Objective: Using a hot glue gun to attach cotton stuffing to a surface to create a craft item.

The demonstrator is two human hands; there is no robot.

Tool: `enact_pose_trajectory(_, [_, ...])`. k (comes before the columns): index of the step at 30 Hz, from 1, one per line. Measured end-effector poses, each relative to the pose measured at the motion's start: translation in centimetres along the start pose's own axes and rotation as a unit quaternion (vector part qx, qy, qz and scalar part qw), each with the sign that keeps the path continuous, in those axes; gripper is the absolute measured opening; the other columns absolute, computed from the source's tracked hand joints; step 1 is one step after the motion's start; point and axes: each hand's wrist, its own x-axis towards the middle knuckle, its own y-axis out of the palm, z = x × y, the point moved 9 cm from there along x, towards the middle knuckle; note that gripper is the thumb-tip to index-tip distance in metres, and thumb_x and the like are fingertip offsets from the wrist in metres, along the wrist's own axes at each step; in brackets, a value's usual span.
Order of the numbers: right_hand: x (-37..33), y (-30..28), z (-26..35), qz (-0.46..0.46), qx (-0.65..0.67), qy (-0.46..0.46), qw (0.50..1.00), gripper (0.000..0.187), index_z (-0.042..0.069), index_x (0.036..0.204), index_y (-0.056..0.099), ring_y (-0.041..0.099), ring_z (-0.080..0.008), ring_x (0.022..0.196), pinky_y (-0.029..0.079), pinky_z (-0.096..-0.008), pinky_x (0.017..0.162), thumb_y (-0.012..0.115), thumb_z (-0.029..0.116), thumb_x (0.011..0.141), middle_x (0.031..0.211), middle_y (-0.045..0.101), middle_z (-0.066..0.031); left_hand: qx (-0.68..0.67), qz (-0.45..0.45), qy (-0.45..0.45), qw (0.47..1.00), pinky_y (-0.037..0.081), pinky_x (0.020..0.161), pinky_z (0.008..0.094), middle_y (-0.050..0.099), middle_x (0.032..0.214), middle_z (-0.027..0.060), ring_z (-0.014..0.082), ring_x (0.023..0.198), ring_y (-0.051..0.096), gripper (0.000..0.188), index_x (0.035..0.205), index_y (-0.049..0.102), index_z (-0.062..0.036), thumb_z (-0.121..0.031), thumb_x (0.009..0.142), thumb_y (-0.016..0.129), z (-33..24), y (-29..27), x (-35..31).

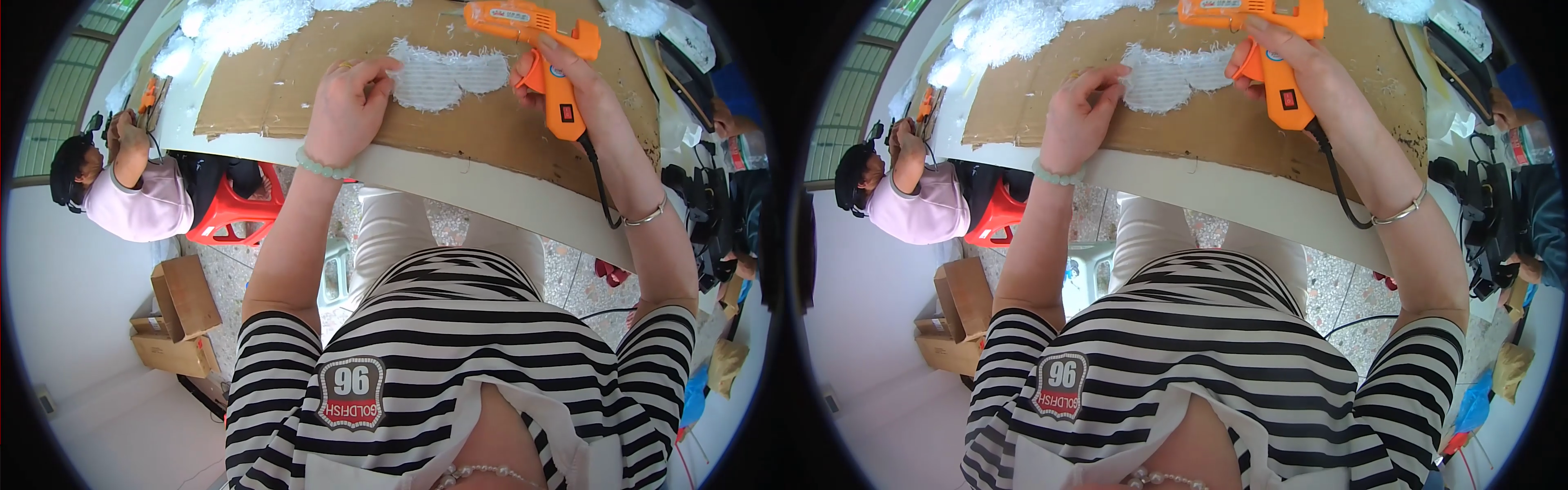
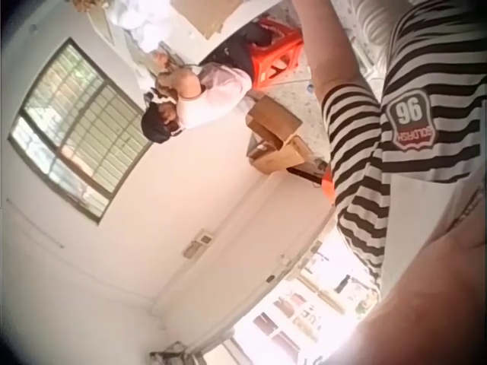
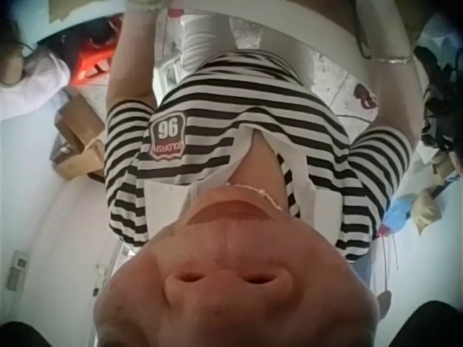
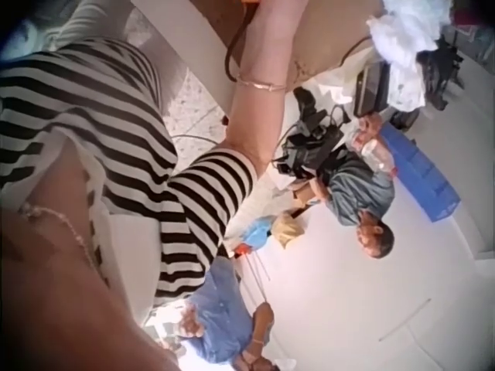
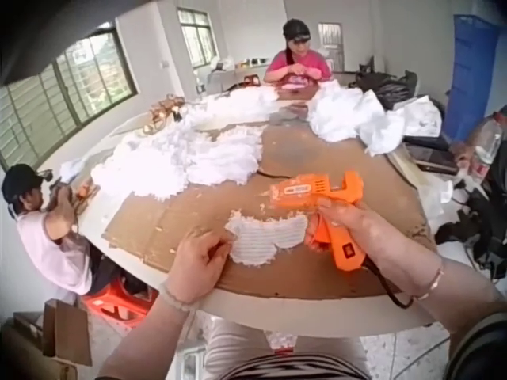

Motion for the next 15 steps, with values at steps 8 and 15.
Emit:
enact_pose_trajectory(8, [1.3, -1.2, -1.4, 0.018, 0.149, -0.007, 0.989, 0.035, 0.003, 0.091, 0.055, 0.058, -0.0186, 0.087, 0.05, -0.0365, 0.086, 0.046, 0.036, 0.095, 0.088, 0.06, -0.0091, 0.103, 0.014, -0.03, 0.994, 0.046, 0.072, 0.0346, 0.064, 0.075, 0.0089, 0.0254, 0.073, 0.059, 0.01, 0.085, 0.065, -0.0037, -0.005, 0.075, 0.066, -0.2, -2.2, -1.2])
enact_pose_trajectory(15, [2.4, -1.0, -1.8, 0.006, 0.219, -0.036, 0.975, 0.034, 0.0, 0.099, 0.052, 0.059, -0.0218, 0.091, 0.049, -0.0426, 0.093, 0.044, 0.033, 0.095, 0.09, 0.058, -0.0104, 0.136, 0.027, -0.018, 0.99, 0.044, 0.072, 0.0351, 0.061, 0.064, 0.0081, 0.0252, 0.063, 0.056, 0.007, 0.072, 0.064, -0.0043, -0.009, 0.072, 0.069, -1.4, 0.1, -0.6])
